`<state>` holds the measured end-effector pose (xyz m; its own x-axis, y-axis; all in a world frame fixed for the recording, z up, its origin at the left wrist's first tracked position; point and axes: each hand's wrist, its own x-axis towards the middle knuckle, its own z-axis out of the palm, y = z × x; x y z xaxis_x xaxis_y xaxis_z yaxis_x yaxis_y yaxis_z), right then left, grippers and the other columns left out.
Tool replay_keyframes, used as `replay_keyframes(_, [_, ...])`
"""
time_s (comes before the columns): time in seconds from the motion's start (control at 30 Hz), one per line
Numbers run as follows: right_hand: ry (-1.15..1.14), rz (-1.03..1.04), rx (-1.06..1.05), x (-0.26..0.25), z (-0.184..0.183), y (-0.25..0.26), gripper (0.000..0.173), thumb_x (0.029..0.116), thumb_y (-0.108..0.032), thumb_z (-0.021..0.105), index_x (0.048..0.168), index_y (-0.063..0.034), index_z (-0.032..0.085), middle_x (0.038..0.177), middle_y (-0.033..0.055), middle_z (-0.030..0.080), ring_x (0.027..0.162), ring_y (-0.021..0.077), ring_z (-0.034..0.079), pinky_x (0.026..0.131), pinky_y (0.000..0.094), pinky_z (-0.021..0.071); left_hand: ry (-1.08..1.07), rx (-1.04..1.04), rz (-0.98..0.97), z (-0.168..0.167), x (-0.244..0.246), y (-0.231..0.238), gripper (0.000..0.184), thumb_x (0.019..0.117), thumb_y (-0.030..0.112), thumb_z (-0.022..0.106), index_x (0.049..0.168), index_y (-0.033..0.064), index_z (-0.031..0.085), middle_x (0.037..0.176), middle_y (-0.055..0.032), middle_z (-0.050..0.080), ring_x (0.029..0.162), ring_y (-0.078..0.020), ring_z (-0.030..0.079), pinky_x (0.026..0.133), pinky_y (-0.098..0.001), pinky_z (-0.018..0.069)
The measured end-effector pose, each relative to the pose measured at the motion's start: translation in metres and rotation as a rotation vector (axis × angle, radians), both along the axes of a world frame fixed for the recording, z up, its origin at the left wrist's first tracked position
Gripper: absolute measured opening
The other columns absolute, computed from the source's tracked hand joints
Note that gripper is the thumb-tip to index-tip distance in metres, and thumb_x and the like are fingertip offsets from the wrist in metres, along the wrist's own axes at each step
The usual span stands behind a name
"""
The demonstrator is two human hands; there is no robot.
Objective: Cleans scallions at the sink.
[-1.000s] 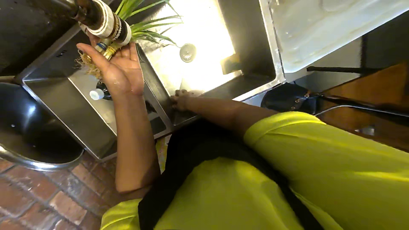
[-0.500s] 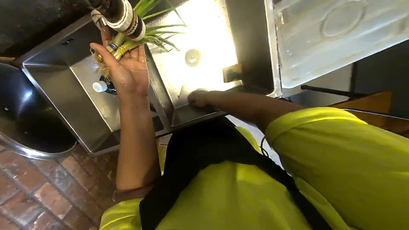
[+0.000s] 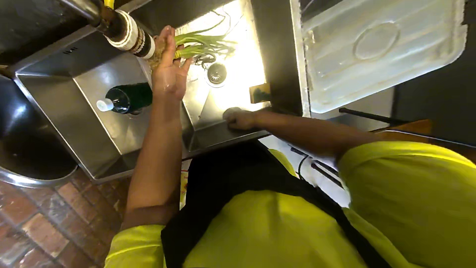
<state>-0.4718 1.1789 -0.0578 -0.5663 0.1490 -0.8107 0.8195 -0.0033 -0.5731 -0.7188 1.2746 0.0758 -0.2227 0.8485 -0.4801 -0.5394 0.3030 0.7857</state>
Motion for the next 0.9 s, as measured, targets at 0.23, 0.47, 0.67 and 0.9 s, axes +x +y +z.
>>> replay_keyframes(0.23, [0.131,-0.059,0.023,0.019,0.037,-0.015,0.044,0.0990,-0.054,0.063,0.115,-0.0147,0.074,0.113,0.0121,0.071,0.109,0.0300,0.067,0.098,0.0589,0.0520,0.064,0.070,-0.015,0.006,0.000,0.023,0.041,0.1115,0.025,0.042,0.149,0.0090,0.043,0.144,-0.0109,0.055,0.128,-0.0269,0.058,0.104,-0.0475,0.0519])
replay_keyframes(0.47, [0.343,0.015,0.211,0.029,0.051,-0.023,0.032,0.0983,-0.043,0.069,0.112,-0.0145,0.076,0.113,0.0086,0.073,0.111,0.0265,0.068,0.102,0.0535,0.0523,-0.103,0.070,0.255,0.013,-0.003,0.002,0.047,0.1142,0.031,0.017,0.154,0.0103,0.031,0.146,-0.0151,0.052,0.129,-0.0286,0.057,0.107,-0.0475,0.0484])
replay_keyframes(0.67, [0.191,-0.403,-0.113,0.021,0.054,0.012,0.032,0.1021,-0.028,0.067,0.118,0.0000,0.069,0.104,0.0165,0.072,0.091,0.0240,0.069,0.086,0.0453,0.0576,-0.108,0.012,0.319,0.028,-0.013,-0.027,0.058,0.1119,0.049,0.019,0.155,0.0119,0.028,0.142,-0.0148,0.054,0.128,-0.0262,0.058,0.109,-0.0439,0.0490])
replay_keyframes(0.9, [-0.163,-0.037,0.124,0.020,-0.055,0.046,0.038,0.0995,-0.040,0.068,0.115,-0.0060,0.075,0.115,0.0230,0.072,0.112,0.0440,0.066,0.098,0.0706,0.0471,-0.118,0.094,0.318,0.043,-0.022,-0.065,0.053,0.1128,0.045,0.018,0.154,0.0135,0.028,0.144,-0.0154,0.052,0.130,-0.0295,0.057,0.110,-0.0484,0.0486])
